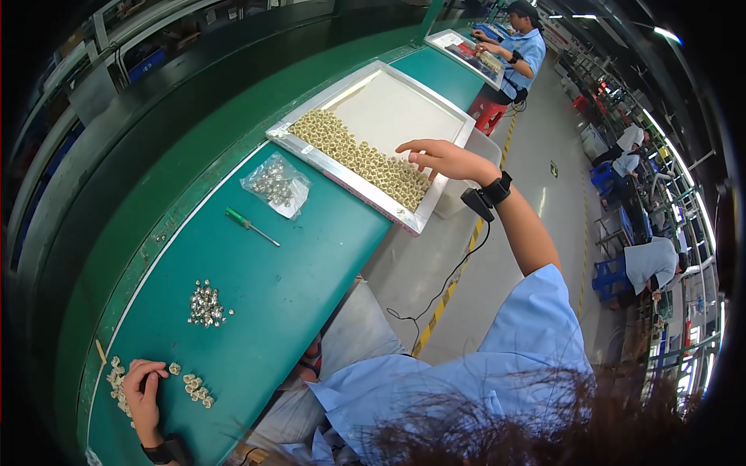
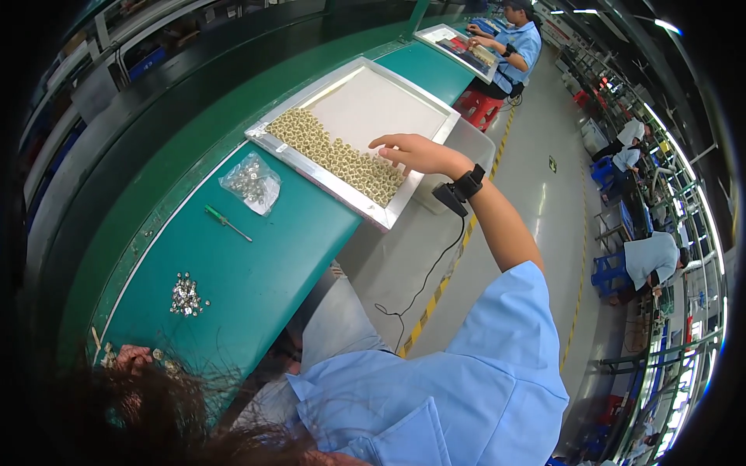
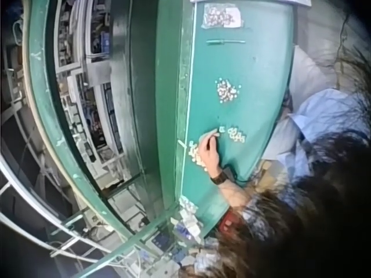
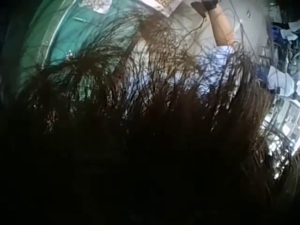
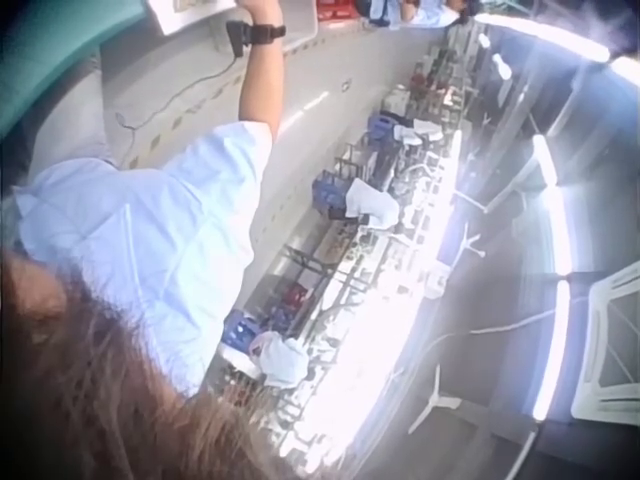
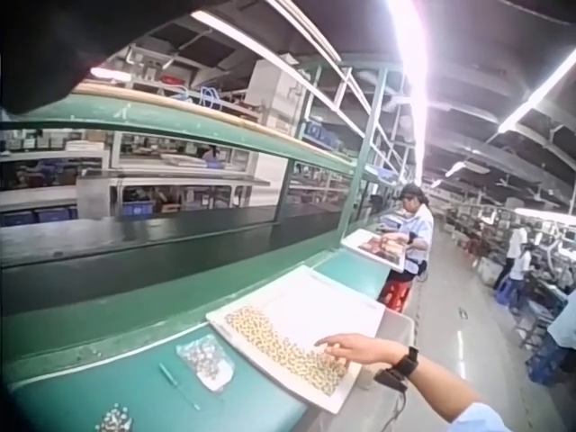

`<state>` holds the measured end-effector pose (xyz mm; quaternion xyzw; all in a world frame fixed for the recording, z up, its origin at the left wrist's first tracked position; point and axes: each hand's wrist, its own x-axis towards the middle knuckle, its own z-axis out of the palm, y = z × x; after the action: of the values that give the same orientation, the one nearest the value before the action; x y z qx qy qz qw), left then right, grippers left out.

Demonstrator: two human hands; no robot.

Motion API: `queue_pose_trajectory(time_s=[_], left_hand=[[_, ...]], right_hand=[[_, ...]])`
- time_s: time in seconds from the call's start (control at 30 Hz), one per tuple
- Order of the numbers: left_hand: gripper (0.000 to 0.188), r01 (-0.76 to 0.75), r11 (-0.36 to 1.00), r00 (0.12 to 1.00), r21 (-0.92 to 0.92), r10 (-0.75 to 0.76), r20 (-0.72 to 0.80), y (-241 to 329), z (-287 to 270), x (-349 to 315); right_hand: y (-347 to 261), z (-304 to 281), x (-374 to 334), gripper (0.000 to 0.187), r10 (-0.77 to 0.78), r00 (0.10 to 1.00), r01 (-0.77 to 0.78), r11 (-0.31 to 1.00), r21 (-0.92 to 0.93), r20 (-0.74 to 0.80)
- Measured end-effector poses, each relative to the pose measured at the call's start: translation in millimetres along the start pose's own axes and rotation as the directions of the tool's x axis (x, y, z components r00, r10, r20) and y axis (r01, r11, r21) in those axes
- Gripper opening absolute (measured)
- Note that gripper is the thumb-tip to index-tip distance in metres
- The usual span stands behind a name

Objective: Sorting and assembling small white plastic components and metal pins at a factory workbench.

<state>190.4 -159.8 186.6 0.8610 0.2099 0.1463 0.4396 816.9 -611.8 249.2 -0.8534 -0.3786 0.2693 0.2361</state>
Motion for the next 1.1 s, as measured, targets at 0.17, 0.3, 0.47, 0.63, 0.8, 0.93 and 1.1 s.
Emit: queue_pose_trajectory(time_s=[0.17, 0.3, 0.47, 0.63, 0.8, 0.93, 1.1], left_hand=[[0.018, -0.026, 0.999, 0.997, -0.031, 0.024, -0.07, -1.7, 8.1, -13.0], [0.017, -0.028, 0.999, 0.998, -0.022, 0.027, -0.062, -14.3, -3.8, -17.3], [0.019, -0.014, 0.999, 0.999, -0.032, 0.015, 0.03, -35.6, -48.4, -27.5], [0.027, -0.186, 0.976, 0.979, -0.112, 0.194, 0.066, -68.3, -100.8, -47.5], [0.03, -0.009, 0.95, 0.998, -0.313, -0.013, -0.065, -105.2, -146.4, -150.0], [0.032, -0.059, 0.942, 0.99, -0.332, 0.011, -0.142, -119.6, -177.0, -193.9], [0.032, -0.088, 0.937, 0.993, -0.338, 0.057, -0.102, -134.5, -200.7, -232.1]], right_hand=[[15.2, 5.4, 7.5, 0.053, -0.06, 0.996, 0.057, 0.997, -0.046, -0.071], [15.5, 17.1, 21.3, 0.054, -0.05, 0.999, 0.05, 0.999, -0.001, -0.021], [-12.4, 44.8, 8.9, 0.05, -0.35, 0.925, 0.29, 0.903, -0.317, -0.15], [-190.1, 155.5, -105.4, 0.052, -0.32, 0.856, 0.271, 0.946, -0.175, -0.405], [-415.5, 387.5, -120.5, 0.093, -0.695, 0.71, 0.704, 0.704, -0.093, 0.111], [-526.9, 518.1, -139.2, 0.113, -0.702, 0.695, 0.719, 0.676, -0.161, 0.157], [-581.3, 599.8, -153.1, 0.105, -0.73, 0.68, 0.715, 0.642, -0.276, 0.063]])
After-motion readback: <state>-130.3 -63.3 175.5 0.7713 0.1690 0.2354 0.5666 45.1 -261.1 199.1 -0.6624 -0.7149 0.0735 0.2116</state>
